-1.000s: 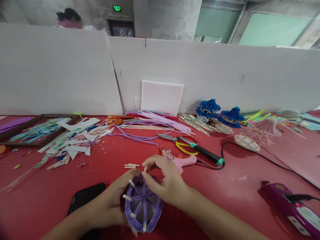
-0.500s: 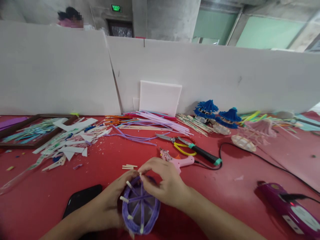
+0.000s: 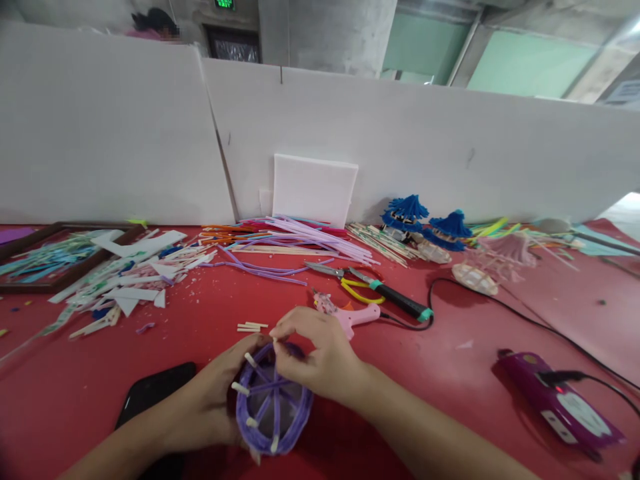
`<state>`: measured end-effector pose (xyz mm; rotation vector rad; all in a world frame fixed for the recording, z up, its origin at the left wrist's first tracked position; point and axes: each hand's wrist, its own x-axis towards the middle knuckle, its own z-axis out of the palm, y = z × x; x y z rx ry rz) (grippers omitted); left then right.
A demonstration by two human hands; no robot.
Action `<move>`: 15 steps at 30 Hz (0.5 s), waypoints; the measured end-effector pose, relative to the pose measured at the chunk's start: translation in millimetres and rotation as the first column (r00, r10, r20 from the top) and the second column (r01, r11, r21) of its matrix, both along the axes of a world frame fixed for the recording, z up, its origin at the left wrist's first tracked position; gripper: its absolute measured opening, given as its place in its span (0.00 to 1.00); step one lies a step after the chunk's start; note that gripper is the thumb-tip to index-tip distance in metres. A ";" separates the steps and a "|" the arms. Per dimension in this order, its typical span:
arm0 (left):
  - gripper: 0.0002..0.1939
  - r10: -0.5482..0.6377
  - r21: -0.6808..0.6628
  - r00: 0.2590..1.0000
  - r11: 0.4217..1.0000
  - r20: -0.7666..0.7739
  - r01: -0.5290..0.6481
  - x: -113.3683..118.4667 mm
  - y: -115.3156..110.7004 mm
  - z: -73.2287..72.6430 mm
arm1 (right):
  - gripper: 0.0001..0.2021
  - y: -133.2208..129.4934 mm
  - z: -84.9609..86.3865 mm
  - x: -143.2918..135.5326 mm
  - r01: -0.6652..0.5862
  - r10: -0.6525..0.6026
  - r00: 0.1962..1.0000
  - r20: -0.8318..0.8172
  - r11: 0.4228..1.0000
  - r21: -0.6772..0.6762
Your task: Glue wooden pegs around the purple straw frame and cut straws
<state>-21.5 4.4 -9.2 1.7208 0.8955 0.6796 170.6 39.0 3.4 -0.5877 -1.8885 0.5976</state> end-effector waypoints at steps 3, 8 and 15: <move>0.41 -0.005 -0.018 1.000 1.000 0.016 0.005 0.6 0.4 3.1 | 0.09 -0.3 -1.3 -0.7 0.000 0.000 1.000 -0.016 1.000 0.000; 0.42 -0.033 -0.020 0.999 0.999 -0.003 0.033 -1.0 1.7 3.0 | 0.09 -1.6 -1.7 0.2 0.007 -0.007 1.000 -0.021 1.000 0.001; 0.43 -0.020 0.030 1.000 0.999 -0.001 0.020 -2.6 1.2 -1.3 | 0.10 -3.0 -4.5 1.8 0.025 -0.027 0.997 -0.073 0.999 -0.025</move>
